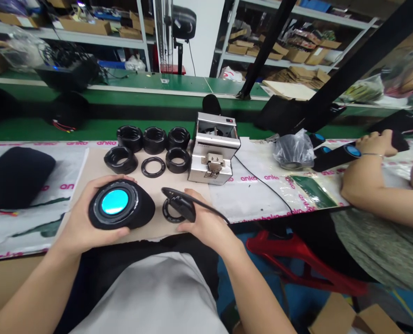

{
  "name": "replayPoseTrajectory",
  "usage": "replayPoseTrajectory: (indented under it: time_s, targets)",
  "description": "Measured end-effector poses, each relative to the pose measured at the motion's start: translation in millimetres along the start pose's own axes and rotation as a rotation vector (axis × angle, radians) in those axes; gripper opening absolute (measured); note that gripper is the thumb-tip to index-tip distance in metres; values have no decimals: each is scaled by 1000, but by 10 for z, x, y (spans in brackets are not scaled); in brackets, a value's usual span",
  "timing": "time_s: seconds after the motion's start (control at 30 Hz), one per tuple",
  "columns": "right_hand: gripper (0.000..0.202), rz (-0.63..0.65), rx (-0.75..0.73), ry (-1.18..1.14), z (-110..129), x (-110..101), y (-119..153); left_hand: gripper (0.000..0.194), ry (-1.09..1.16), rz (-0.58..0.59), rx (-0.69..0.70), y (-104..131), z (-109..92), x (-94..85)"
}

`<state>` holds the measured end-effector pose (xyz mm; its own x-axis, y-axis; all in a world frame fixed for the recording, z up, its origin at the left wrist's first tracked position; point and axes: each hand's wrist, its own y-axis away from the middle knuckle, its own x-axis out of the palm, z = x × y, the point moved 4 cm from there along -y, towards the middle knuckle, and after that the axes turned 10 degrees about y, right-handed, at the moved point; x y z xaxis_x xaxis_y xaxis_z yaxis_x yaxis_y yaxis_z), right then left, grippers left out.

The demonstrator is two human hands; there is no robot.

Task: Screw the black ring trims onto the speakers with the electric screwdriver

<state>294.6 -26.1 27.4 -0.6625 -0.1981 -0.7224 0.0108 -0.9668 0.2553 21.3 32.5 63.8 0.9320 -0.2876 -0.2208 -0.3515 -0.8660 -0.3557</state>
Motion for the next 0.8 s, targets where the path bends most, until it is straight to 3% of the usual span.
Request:
replayPoseTrajectory:
  time_s: [0.17, 0.33, 0.47, 0.53, 0.63, 0.7, 0.8]
  targets:
    - [69, -23, -7, -20, 61, 106, -82, 87, 25, 7, 50, -3, 19, 19]
    - [76, -174, 64, -163, 270, -262, 23, 89, 79, -18, 84, -37, 42, 73]
    - [71, -160, -166, -498, 761, -465, 100, 100, 184, -2, 10, -58, 48, 132]
    - [67, -99, -305, -454, 996, -469, 75, 113, 256, 5, -25, -53, 49, 154]
    - [66, -82, -396, -204, 1189, -440, -8, 123, 337, 9, -51, -35, 57, 179]
    - [67, -55, -421, -77, 1230, -414, -61, 127, 374, 9, -60, -22, 73, 194]
    - [76, 2, -387, -105, 1191, -397, -127, 131, 411, -8, -70, -12, 105, 208]
